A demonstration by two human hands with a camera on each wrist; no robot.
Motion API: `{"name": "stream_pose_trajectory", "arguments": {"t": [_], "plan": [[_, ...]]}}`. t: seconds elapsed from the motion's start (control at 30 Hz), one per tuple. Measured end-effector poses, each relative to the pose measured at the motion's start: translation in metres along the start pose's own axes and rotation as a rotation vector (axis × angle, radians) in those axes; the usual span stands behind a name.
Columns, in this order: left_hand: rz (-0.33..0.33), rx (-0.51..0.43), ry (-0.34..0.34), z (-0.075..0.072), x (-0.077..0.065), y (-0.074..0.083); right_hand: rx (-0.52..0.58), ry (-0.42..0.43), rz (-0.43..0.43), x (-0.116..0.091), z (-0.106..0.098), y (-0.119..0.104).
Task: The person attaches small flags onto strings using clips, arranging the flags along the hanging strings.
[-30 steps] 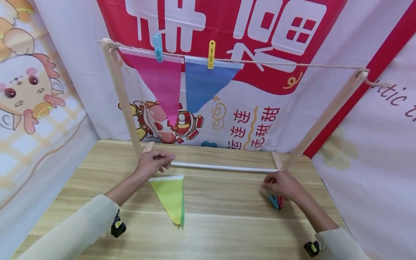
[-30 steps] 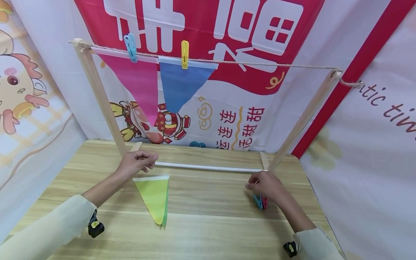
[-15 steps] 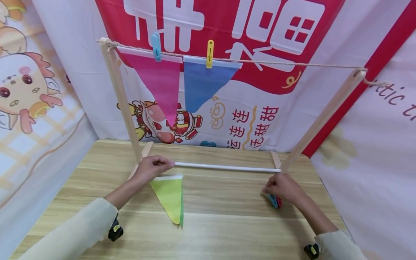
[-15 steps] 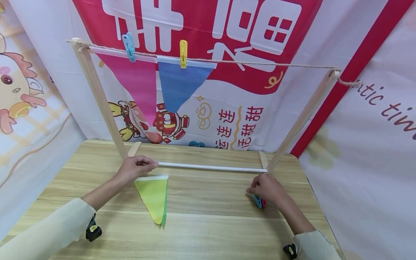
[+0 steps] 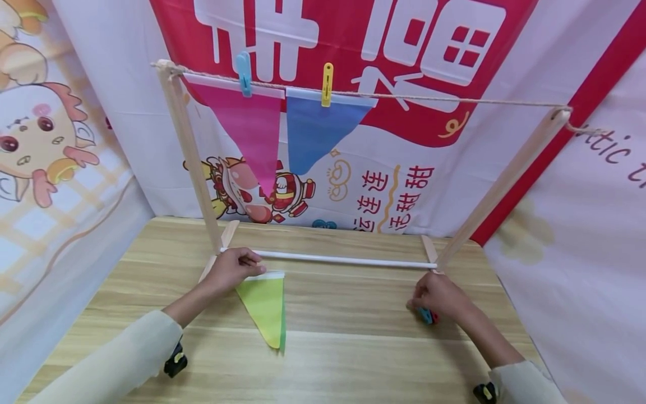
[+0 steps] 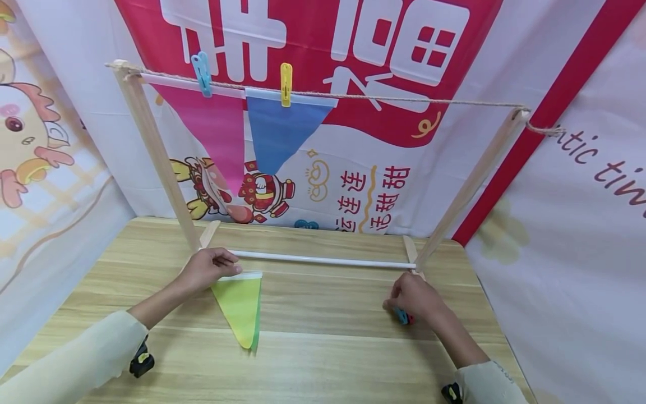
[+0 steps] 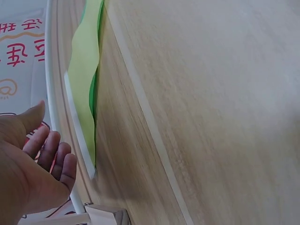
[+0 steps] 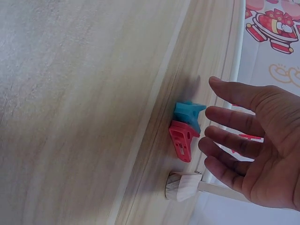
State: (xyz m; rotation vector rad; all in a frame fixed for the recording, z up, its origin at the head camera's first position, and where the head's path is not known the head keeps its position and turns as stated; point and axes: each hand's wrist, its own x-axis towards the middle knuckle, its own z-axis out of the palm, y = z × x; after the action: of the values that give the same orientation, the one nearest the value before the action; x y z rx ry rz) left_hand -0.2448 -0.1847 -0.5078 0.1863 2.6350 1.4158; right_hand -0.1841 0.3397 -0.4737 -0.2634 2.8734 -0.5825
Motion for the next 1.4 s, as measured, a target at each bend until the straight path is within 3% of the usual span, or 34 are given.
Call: {"name": "stream_pose_trajectory", "arguments": {"t": [0.23, 0.47, 0.87, 1.4], "plan": [[-0.025, 0.077, -0.011, -0.004, -0.002, -0.01, -0.01, -0.007, -0.04, -0.002, 0.002, 0.002], [0.051, 0.138, 0.009, -0.006, 0.001, -0.027, -0.008, -0.017, -0.063, -0.002, 0.004, 0.005], [0.049, 0.228, -0.027, -0.008, -0.005, -0.017, 0.001, -0.025, -0.092, 0.002, 0.006, 0.0], [0.094, 0.217, -0.01, -0.006, 0.001, -0.023, 0.069, 0.01, -0.116, 0.013, 0.005, -0.006]]}}
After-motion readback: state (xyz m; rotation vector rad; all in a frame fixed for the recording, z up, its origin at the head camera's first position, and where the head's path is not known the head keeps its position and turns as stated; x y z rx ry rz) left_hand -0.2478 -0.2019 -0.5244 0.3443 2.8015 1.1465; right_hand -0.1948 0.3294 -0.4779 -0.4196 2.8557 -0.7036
